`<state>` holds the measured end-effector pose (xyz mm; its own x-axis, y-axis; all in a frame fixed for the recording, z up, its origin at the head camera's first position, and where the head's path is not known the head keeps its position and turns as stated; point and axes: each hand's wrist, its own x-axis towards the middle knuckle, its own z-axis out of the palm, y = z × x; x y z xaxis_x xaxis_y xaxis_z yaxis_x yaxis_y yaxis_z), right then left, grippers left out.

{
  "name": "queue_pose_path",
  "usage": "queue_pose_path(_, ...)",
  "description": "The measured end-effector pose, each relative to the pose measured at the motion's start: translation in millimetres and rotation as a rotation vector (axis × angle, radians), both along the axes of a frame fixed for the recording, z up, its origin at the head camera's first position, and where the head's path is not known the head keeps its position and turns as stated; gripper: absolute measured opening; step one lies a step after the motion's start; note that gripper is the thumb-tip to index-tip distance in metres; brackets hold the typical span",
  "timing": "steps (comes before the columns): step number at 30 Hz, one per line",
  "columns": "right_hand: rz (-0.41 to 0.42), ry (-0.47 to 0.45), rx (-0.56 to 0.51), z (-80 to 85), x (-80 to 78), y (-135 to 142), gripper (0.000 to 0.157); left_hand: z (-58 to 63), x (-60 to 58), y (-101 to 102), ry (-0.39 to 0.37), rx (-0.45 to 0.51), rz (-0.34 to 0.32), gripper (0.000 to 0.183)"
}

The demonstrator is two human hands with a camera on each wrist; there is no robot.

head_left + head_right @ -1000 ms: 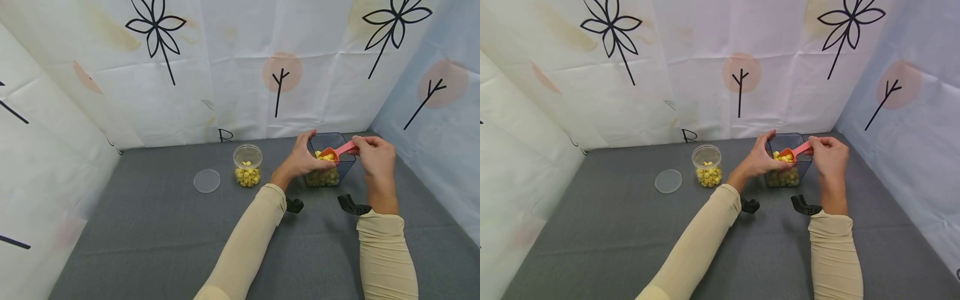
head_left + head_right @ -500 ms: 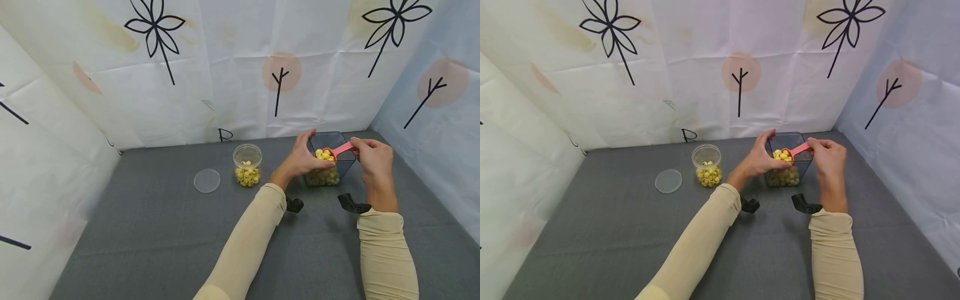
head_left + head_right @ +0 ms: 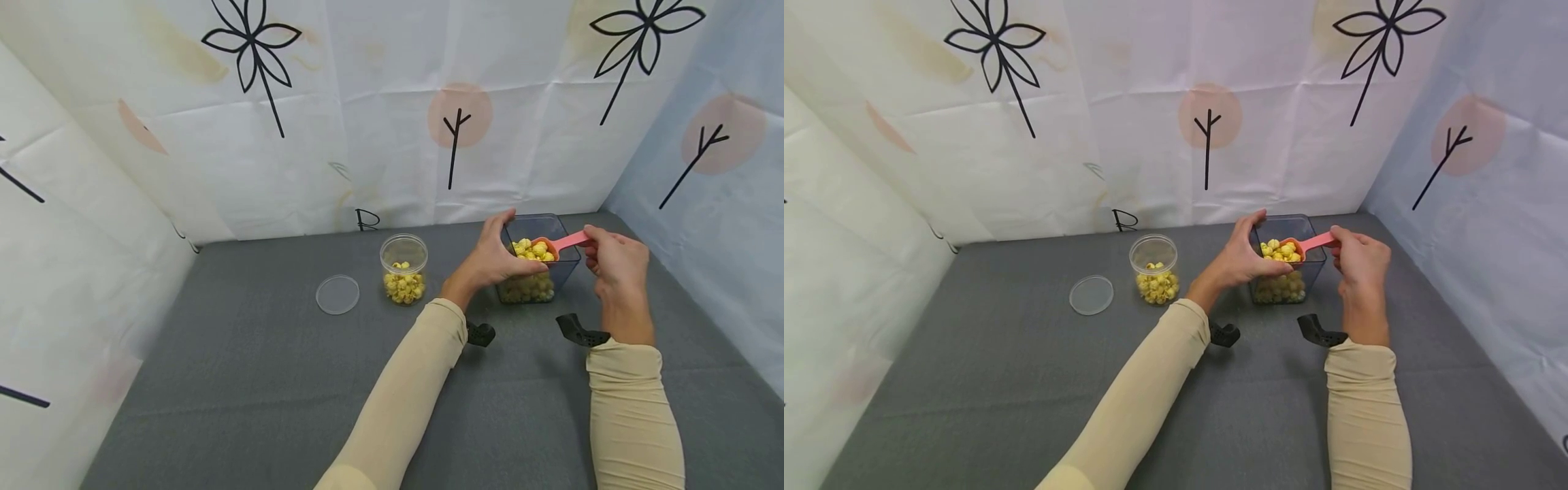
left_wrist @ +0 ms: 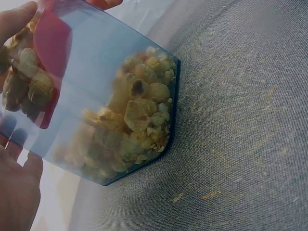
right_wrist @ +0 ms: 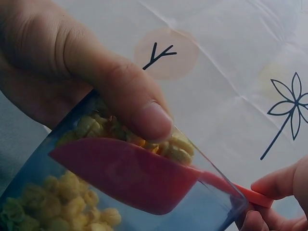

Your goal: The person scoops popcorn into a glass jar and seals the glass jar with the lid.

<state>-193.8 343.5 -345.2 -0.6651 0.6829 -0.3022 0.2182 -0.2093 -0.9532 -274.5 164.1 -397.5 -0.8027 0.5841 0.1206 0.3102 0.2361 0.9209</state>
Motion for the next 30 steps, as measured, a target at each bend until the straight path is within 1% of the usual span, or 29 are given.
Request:
queue_pose_path(6,-0.022,0.003,-0.020,-1.8,-0.7,1,0.022,-0.5,-0.3,1,0.010,0.003,0.003,0.110)
queue_pose_path(9,-0.035,0.006,-0.045,-3.3,-1.4,3,0.021,-0.7,-0.6,1,0.017,0.004,0.003,0.110)
queue_pose_path(18,-0.075,0.021,-0.125,-5.4,-1.2,9,0.018,-0.3,-0.8,1,0.007,-0.001,0.001,0.111)
queue_pose_path(30,-0.148,0.101,-0.179,-4.8,0.0,11,0.018,0.4,-1.1,0,0.011,-0.006,-0.006,0.111)
